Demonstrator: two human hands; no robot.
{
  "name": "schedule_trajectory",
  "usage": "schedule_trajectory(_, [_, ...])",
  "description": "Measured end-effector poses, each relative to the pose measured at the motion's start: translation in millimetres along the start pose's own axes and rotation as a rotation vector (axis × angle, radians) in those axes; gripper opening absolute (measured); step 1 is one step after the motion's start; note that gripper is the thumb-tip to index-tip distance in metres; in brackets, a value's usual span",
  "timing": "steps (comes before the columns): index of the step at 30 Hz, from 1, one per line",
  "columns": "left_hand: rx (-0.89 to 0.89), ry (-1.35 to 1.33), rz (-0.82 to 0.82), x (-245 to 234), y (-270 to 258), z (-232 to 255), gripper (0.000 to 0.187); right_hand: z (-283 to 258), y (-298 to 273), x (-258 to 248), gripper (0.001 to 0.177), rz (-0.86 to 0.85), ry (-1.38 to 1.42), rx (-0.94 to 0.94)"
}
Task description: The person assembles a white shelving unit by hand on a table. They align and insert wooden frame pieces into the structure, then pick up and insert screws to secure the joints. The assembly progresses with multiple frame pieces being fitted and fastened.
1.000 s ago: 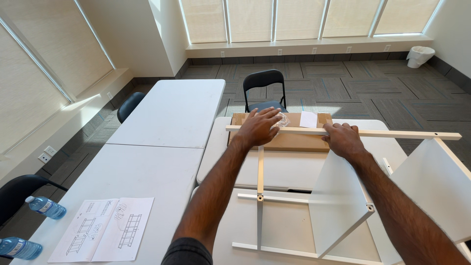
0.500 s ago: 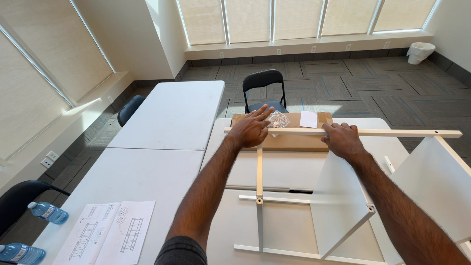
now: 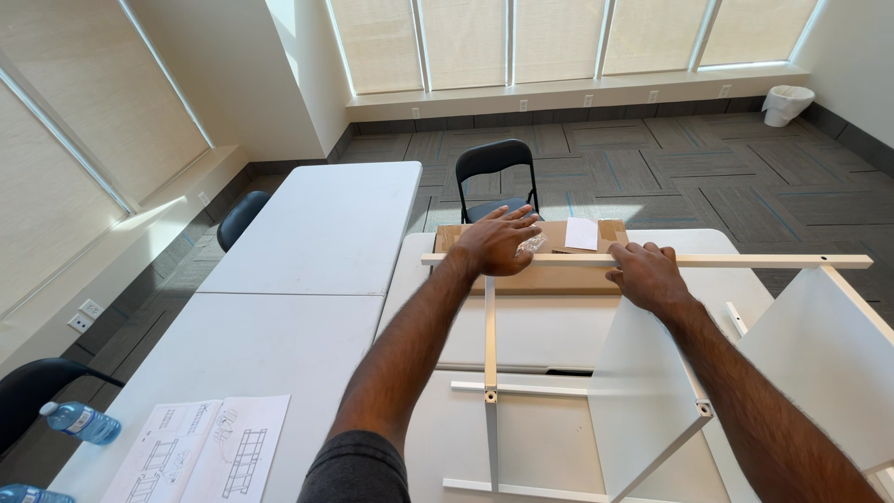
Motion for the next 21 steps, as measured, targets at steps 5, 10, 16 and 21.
schedule_trajectory(5, [-0.051, -0.079, -0.101, 26, 24, -6, 0.073, 0, -3, 0, 0.046, -0.01, 0.029, 0.01])
schedule_trajectory(10, [-0.114, -0.137, -0.176, 15, 20, 0, 0.079, -3, -5, -5, 0.048, -0.022, 0.025, 0.019])
schedule_trajectory(16, [-0.284, -0.118, -0.253, 0, 7, -2, 0.089, -2, -8, -7, 0.049, -0.026, 0.02, 0.015])
schedule_trajectory(21, [-0.461, -0.272, -0.238, -12, -26, -19, 0.099, -4, -11, -11, 0.048, -0.034, 0.031, 0.02])
Point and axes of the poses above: each hand's wrist, its own y-axis towards the middle knuckle, its own x-axis out of the palm, z = x × y, the point moved 6 cm from there along y, towards the middle knuckle, and after that the axes turned 6 degrees about x, right-handed, at the moved point
